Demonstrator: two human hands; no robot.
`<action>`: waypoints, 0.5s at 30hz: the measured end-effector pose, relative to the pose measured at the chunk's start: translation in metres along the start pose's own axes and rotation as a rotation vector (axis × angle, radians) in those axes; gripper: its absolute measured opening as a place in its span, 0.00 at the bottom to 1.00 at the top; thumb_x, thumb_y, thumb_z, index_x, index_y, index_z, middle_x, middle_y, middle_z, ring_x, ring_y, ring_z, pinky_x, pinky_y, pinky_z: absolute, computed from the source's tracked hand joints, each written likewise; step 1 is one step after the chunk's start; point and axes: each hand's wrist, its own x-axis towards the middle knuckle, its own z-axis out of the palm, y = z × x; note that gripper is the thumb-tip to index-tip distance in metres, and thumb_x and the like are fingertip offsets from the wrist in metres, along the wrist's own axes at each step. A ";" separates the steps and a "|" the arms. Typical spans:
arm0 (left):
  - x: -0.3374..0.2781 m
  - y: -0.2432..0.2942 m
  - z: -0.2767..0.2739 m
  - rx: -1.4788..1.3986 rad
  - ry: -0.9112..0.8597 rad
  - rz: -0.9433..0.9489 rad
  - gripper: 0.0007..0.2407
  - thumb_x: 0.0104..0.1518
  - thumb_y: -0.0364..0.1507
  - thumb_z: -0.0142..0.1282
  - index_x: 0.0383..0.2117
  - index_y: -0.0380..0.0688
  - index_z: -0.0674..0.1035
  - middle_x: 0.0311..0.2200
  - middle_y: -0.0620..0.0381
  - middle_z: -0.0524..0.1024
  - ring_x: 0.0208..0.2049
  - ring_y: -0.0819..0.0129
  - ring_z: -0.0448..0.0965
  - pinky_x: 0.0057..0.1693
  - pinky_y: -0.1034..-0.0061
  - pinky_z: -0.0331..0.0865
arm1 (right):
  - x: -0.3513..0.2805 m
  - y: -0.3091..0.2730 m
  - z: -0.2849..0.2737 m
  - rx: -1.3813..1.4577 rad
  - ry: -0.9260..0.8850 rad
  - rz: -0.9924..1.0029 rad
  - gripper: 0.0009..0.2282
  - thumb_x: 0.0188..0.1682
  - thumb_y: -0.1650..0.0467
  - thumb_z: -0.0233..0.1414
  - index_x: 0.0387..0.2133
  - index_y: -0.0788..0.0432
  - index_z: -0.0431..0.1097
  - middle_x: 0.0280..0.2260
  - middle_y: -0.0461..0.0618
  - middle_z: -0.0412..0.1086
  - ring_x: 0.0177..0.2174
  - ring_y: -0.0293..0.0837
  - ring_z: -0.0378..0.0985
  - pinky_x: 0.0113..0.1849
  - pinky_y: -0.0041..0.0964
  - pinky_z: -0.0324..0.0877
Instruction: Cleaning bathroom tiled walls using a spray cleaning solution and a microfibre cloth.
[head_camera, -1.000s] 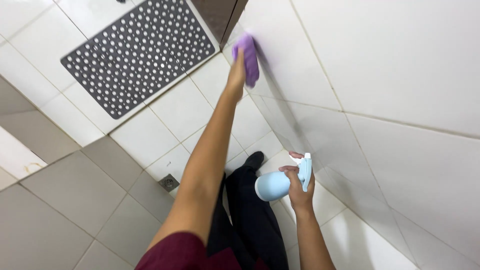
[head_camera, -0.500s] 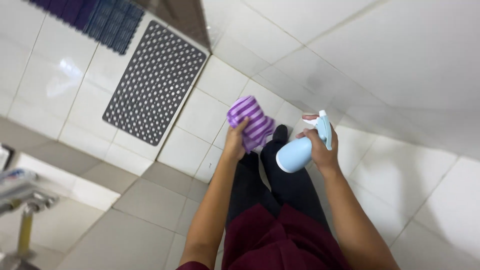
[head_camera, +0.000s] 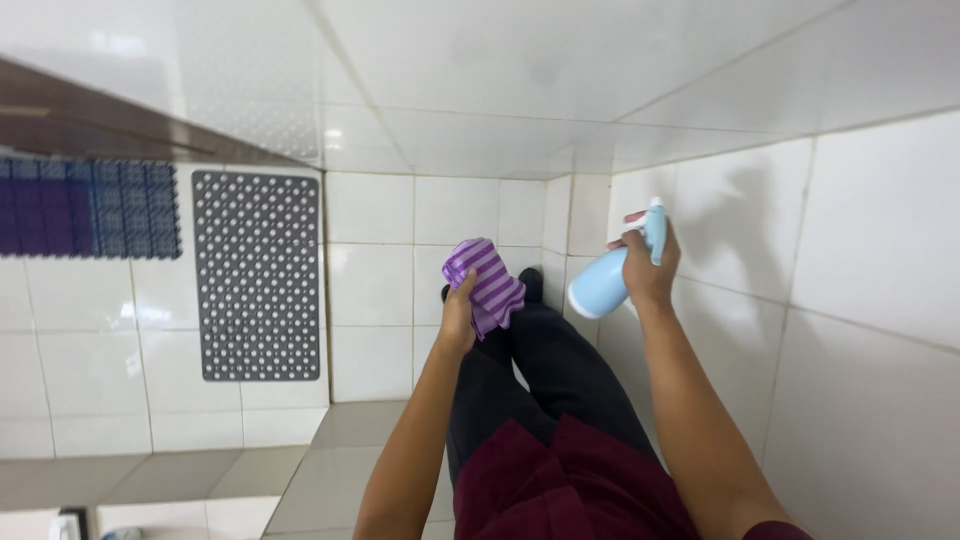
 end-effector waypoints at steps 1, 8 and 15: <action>0.004 -0.003 0.009 -0.003 -0.019 0.000 0.23 0.64 0.38 0.48 0.61 0.36 0.66 0.55 0.46 0.73 0.54 0.58 0.76 0.59 0.65 0.72 | 0.005 0.011 -0.005 0.044 -0.013 0.095 0.07 0.46 0.78 0.46 0.36 0.64 0.67 0.34 0.52 0.71 0.26 0.47 0.80 0.32 0.41 0.75; 0.016 -0.017 0.075 0.058 -0.039 -0.040 0.27 0.65 0.46 0.43 0.62 0.35 0.66 0.55 0.45 0.74 0.54 0.57 0.77 0.59 0.64 0.72 | 0.018 0.014 -0.030 0.031 -0.021 0.130 0.08 0.46 0.78 0.45 0.36 0.62 0.68 0.30 0.53 0.69 0.26 0.47 0.79 0.33 0.41 0.75; 0.034 -0.038 0.112 0.045 -0.044 -0.044 0.28 0.66 0.48 0.37 0.62 0.35 0.66 0.55 0.46 0.74 0.55 0.57 0.76 0.60 0.65 0.72 | 0.045 0.049 -0.071 0.253 0.177 0.163 0.05 0.47 0.78 0.45 0.34 0.62 0.65 0.33 0.50 0.68 0.26 0.46 0.78 0.32 0.40 0.74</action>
